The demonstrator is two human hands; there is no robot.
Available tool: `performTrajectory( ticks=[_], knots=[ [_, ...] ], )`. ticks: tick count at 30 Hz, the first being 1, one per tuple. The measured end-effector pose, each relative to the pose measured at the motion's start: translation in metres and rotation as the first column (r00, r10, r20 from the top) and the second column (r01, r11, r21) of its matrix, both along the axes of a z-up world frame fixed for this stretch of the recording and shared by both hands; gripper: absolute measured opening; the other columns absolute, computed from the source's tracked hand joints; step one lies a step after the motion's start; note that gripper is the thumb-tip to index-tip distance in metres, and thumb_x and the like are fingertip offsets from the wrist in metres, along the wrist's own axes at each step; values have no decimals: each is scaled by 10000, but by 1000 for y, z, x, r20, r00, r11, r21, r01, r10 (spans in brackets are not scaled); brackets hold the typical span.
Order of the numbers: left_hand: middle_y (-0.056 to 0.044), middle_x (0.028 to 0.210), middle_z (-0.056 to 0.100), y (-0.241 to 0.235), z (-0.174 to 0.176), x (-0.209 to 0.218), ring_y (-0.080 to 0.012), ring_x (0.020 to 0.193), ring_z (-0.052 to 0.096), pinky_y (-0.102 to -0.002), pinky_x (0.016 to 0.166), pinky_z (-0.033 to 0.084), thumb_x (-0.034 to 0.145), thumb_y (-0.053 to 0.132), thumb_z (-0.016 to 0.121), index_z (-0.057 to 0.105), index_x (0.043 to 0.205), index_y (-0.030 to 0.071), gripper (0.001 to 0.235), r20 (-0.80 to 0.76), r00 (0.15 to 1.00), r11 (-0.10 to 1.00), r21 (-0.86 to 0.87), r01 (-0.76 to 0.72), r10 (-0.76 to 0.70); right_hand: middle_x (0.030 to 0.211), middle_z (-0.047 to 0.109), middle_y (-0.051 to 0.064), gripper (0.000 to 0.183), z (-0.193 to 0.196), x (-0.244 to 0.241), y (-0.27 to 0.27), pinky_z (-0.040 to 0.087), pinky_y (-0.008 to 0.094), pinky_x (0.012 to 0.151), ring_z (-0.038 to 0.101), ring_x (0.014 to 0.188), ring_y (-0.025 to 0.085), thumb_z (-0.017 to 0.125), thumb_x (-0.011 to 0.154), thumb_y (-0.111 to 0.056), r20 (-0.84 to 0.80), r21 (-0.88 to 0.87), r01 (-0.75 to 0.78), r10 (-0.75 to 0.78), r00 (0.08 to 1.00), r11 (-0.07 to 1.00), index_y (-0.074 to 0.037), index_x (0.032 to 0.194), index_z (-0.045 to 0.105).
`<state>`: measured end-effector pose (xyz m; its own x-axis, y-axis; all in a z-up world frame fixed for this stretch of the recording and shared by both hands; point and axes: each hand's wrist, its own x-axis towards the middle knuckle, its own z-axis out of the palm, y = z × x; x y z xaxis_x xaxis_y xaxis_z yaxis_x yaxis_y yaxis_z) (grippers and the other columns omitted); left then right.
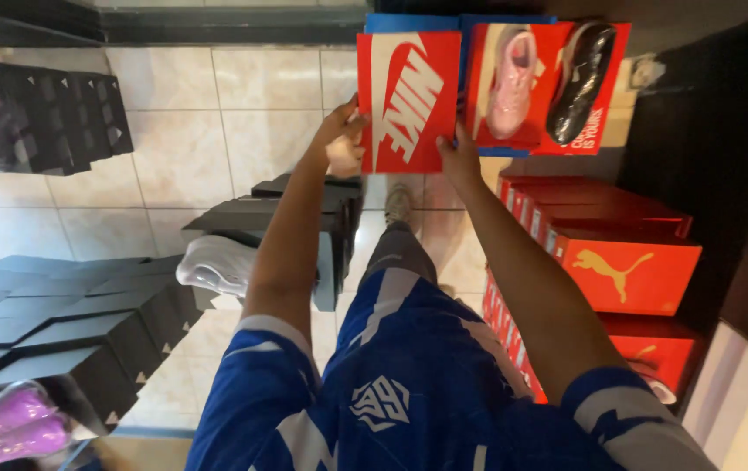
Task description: Wiping down shoe boxes and shoes with a cloth to clean them
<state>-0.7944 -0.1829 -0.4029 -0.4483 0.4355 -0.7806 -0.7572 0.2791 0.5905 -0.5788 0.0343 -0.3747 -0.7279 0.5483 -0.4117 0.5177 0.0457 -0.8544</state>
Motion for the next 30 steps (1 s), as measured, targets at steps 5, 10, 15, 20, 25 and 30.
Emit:
performTrajectory(
  ticks=[5, 10, 15, 20, 25, 30],
  knots=[
    [107, 1440, 592, 17, -57, -20, -226, 1285, 621, -446, 1104, 488, 998, 584, 572, 397, 1535, 465, 577, -421, 605, 699, -625, 346, -676, 1600, 373, 272, 622, -38, -51, 10, 324, 553, 1226, 399, 1461, 456, 543, 1068, -127, 231, 69, -5, -11, 973, 998, -133, 1633, 283],
    [35, 1376, 638, 48, 7, -2, -247, 1205, 656, -432, 1012, 531, 1037, 392, 473, 363, 1544, 412, 519, -442, 603, 697, -659, 284, -663, 1605, 385, 213, 620, -52, -41, 11, 388, 469, 1146, 450, 1423, 397, 463, 1034, -85, 301, 161, -21, -29, 953, 987, -118, 1612, 241],
    [19, 1240, 671, 45, -5, 0, -294, 1173, 678, -476, 1011, 554, 1048, 480, 458, 556, 1404, 407, 377, -487, 575, 712, -651, 263, -658, 1529, 458, 308, 618, -42, -46, 9, 393, 601, 1174, 477, 1392, 503, 536, 1083, -193, 349, 163, -3, -55, 936, 987, -171, 1630, 249],
    [-105, 1312, 645, 46, 5, 0, -353, 1258, 641, -516, 1073, 515, 1100, 381, 400, 297, 1599, 387, 509, -401, 591, 661, -677, 323, -700, 1603, 418, 205, 623, -48, -47, 3, 352, 530, 1228, 446, 1452, 399, 506, 1060, -207, 403, 130, 22, -73, 912, 991, -255, 1632, 266],
    [-205, 1105, 699, 39, 15, 1, -404, 1066, 690, -497, 911, 570, 964, 198, 496, 540, 1318, 193, 358, -555, 252, 607, -757, 242, -792, 1558, 453, 238, 597, -41, -32, 3, 327, 515, 1234, 452, 1434, 405, 481, 988, -151, 255, 116, 6, -35, 966, 993, -139, 1577, 379],
    [-102, 1216, 581, 27, 29, 70, -151, 1109, 645, -179, 986, 534, 961, -134, 583, 554, 1273, 6, 344, -744, 596, 925, 381, 7, 302, 1385, 594, 263, 549, -31, 83, -13, 429, 496, 1106, 562, 1281, 435, 591, 974, -96, -213, 221, -68, 117, 970, 973, -59, 1507, 463]
  ],
)
